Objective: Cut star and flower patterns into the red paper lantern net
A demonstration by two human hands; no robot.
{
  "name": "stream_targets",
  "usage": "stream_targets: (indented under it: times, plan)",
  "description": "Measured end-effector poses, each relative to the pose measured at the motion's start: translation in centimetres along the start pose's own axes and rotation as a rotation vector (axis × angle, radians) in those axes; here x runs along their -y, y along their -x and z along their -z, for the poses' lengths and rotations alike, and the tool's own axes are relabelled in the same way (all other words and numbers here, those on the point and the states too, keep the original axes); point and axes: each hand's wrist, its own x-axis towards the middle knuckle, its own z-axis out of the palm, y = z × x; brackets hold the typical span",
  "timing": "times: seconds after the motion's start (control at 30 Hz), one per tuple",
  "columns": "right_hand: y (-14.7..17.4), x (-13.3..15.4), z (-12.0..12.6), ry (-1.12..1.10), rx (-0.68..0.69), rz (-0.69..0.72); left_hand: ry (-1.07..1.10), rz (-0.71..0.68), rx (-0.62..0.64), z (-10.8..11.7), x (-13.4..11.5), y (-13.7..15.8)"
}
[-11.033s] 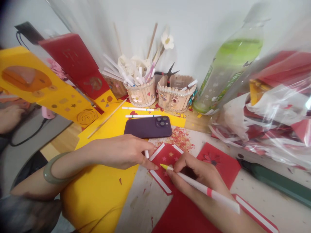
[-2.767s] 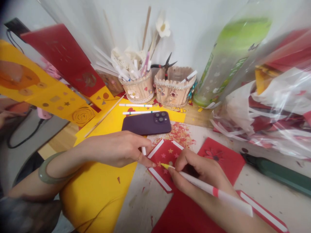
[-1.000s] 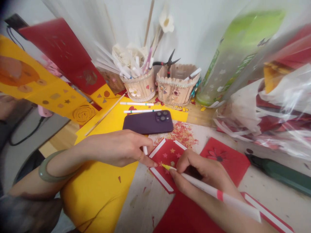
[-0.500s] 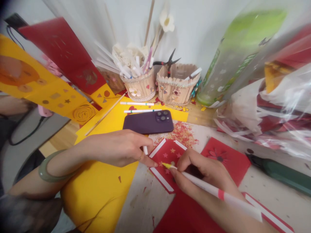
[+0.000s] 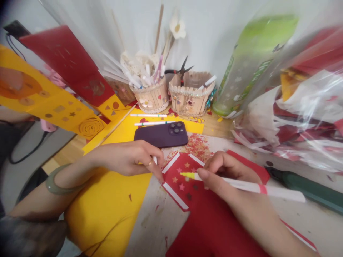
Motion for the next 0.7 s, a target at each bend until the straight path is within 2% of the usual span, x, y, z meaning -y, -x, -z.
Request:
stream_targets:
  times: [0.1, 0.17, 0.27, 0.33, 0.43, 0.5, 0.63, 0.7]
  plan:
    - [0.1, 0.2, -0.2, -0.126, -0.023, 0.003, 0.102, 0.02, -0.043, 0.3, 0.2, 0.0]
    - [0.4, 0.3, -0.3, -0.13, -0.059, 0.05, 0.118, 0.103, -0.107, 0.3, 0.1, 0.0]
    - [0.6, 0.0, -0.1, 0.052, -0.244, 0.252, 0.088, 0.282, -0.218, 0.0, -0.6, -0.1]
    - [0.3, -0.3, 0.5, 0.256, -0.293, 0.409, 0.071, 0.364, -0.283, -0.4, -1.2, -0.3]
    - [-0.6, -1.0, 1.6, 0.563, -0.187, 0.526, 0.135, 0.457, -0.357, -1.0, -1.7, -0.5]
    - [-1.2, -1.2, 2.1, 0.679, -0.156, 0.571, 0.224, 0.514, -0.387, -1.3, -1.7, -0.6]
    - [-1.4, -0.8, 2.0, 0.748, 0.002, 0.642, 0.32, 0.53, -0.399, -1.9, -1.4, -0.8]
    - [-1.2, -0.5, 1.8, 0.757, 0.034, 0.668, 0.344, 0.507, -0.39, -2.1, -1.4, -0.9]
